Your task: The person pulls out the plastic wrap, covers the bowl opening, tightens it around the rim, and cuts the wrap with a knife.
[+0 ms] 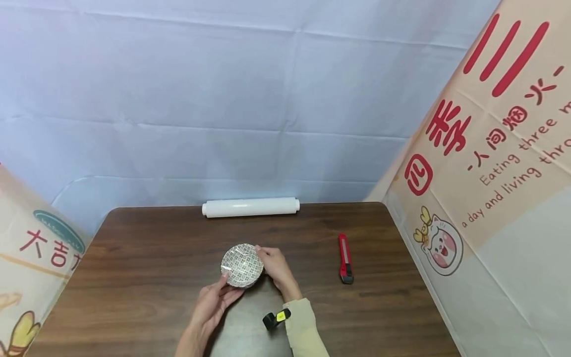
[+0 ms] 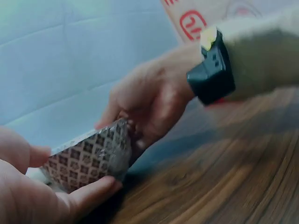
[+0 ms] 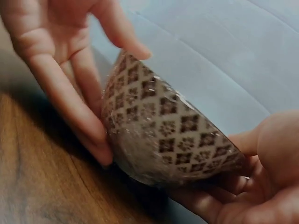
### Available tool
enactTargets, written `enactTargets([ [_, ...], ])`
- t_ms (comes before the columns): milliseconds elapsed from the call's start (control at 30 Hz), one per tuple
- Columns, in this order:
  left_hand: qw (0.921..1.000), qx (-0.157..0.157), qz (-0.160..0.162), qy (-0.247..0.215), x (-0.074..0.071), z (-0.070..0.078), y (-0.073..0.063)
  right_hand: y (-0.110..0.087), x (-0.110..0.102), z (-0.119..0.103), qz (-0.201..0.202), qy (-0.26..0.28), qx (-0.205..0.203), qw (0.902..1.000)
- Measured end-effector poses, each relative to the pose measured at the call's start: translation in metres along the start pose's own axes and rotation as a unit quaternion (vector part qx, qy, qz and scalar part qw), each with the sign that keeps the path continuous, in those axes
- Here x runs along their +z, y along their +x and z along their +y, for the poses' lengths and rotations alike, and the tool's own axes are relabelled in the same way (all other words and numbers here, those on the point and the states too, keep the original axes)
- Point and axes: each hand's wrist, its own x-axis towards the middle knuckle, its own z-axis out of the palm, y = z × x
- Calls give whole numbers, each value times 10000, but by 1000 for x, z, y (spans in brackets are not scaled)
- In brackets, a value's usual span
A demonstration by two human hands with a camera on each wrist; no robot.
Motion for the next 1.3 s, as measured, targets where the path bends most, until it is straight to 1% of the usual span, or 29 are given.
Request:
enactTargets([
  [133, 9997, 34, 138, -216, 2, 1, 1, -2, 0, -1, 73, 116, -163, 9998],
  [233, 9993, -26, 255, -274, 3, 0, 1, -5, 2, -1, 163, 285, -71, 9994],
  [333, 9987, -79, 402, -304, 1, -2, 1, -10, 3, 0, 251, 608, 100, 9978],
  [467, 9985, -138, 508, -140, -3, -5, 2, -20, 5, 4, 291, 1052, 208, 9938],
  [533, 9989, -172, 446, 37, -5, -6, 1, -26, 7, 7, 273, 1215, 195, 9920],
  [567, 9991, -200, 365, 128, -6, -7, 0, -29, 8, 7, 272, 1281, 189, 9912],
  [633, 9991, -283, 151, 286, -8, -8, -3, -36, 10, 8, 304, 1358, 163, 9901],
  [733, 9986, -361, -142, 365, -7, -9, -5, -42, 13, 6, 424, 1387, 123, 9894],
  [767, 9985, -372, -215, 353, -7, -10, -5, -44, 13, 5, 466, 1355, 99, 9896],
  [833, 9986, -357, -257, 298, -5, -10, -5, -46, 14, 4, 551, 1312, 140, 9897],
  [1000, 9988, -338, -84, 358, -6, -8, -4, -46, 13, 0, 733, 875, 327, 9929],
  [1067, 9984, -353, -54, 431, -7, -7, -3, -43, 12, -1, 810, 542, 249, 9949],
  [1167, 9980, -366, -95, 504, -8, -5, -3, -36, 12, -1, 881, 164, 119, 9959],
  [1267, 9976, -392, -136, 548, -9, -5, -3, -30, 12, 2, 907, -61, 9, 9959],
  [1300, 9976, -375, -158, 551, -9, -5, -3, -28, 11, 3, 887, -52, 5, 9960],
])
